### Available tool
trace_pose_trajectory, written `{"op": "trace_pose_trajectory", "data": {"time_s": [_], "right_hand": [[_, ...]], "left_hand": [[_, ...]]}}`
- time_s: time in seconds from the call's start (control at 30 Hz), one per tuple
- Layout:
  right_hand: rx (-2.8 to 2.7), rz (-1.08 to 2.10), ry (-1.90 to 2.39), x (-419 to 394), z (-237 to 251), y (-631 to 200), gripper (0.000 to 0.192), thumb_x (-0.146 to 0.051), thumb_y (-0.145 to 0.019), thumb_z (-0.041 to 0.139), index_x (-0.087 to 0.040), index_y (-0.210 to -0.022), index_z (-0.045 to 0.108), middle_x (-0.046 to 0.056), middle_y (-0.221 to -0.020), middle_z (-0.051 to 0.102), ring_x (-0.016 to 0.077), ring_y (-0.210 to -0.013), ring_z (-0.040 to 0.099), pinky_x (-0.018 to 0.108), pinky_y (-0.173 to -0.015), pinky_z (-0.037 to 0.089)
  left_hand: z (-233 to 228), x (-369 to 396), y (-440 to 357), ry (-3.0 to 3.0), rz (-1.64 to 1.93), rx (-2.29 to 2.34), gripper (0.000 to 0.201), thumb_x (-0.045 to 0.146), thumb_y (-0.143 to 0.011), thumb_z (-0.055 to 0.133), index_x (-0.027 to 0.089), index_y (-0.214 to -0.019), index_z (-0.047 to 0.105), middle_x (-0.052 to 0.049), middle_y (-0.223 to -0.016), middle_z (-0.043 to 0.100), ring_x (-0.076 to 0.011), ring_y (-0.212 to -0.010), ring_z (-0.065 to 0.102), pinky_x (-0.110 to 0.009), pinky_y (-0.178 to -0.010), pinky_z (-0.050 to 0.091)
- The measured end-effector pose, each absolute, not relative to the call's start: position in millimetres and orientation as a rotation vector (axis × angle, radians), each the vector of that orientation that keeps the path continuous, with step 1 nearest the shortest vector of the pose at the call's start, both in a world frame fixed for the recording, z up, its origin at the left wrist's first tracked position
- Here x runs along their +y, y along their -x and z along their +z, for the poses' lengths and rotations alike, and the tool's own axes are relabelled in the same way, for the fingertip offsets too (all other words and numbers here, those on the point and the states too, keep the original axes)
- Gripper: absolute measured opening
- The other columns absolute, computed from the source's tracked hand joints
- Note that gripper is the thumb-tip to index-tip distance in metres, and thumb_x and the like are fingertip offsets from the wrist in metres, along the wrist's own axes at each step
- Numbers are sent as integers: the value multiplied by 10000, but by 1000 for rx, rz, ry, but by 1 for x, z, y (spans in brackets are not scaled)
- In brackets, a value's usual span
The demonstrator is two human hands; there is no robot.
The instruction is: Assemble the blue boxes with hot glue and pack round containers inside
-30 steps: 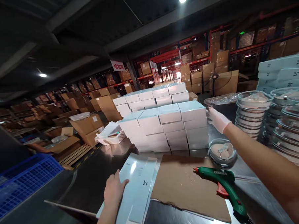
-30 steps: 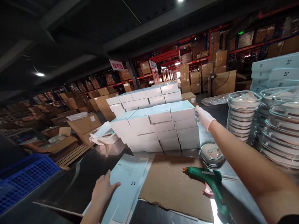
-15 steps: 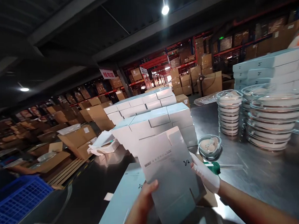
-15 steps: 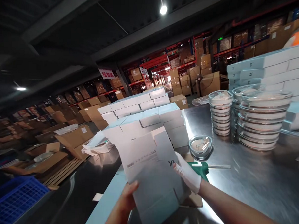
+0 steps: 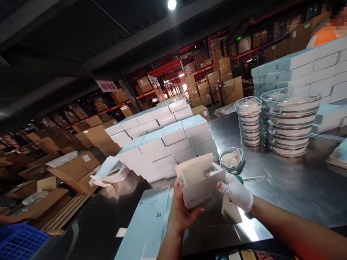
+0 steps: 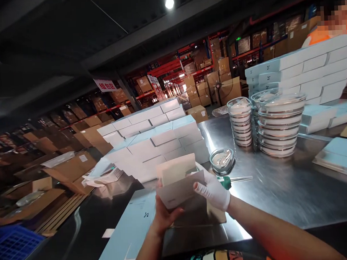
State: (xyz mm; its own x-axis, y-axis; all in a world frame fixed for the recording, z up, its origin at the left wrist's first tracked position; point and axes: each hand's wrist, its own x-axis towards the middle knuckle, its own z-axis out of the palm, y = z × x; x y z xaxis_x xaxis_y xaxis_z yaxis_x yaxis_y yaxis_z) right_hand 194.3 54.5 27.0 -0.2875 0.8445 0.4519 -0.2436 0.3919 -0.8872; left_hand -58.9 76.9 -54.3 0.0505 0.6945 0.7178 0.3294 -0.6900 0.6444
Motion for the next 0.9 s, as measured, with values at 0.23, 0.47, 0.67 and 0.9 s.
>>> {"op": "trace_pose_trajectory", "data": {"time_s": [0.23, 0.47, 0.67, 0.9], "right_hand": [[-1268, 980, 985, 50, 27, -160, 517, -553, -837, 727, -211, -1218, 652, 94, -1085, 788, 294, -994, 746, 458, -963, 612], [-1366, 1185, 762, 33, 41, -164, 586, -623, -825, 778, -248, -1256, 654, 104, -1260, 767, 337, -1231, 697, 452, -1048, 573], [-1240, 1126, 1060, 31, 53, -161, 405, -557, -772, 776, -210, -973, 721, 51, -903, 776, 283, -913, 715, 403, -849, 590], [-1328, 1075, 1188, 35, 53, -162, 320, -443, -742, 724, -222, -971, 693, 36, -912, 757, 260, -906, 715, 382, -844, 594]], "left_hand": [[-51, 55, 56, -1811, 1935, 881, 680, 593, -876, 833, 271, -1407, 558, -156, -1464, 596, -314, -1271, 678, -418, -992, 599], [-63, 30, 63, -1540, 1729, 1150, 954, 709, -623, 957, 246, -1377, 601, -148, -1358, 659, -375, -1226, 672, -487, -1012, 605], [-53, 33, 58, -1894, 1837, 1018, 874, 639, -663, 981, 240, -1350, 618, -155, -1354, 644, -378, -1278, 663, -501, -1081, 568], [-90, 28, 69, -1916, 1773, 1135, 1139, 663, -702, 953, 292, -1622, 393, -188, -1614, 495, -393, -1517, 517, -507, -1250, 449]]}}
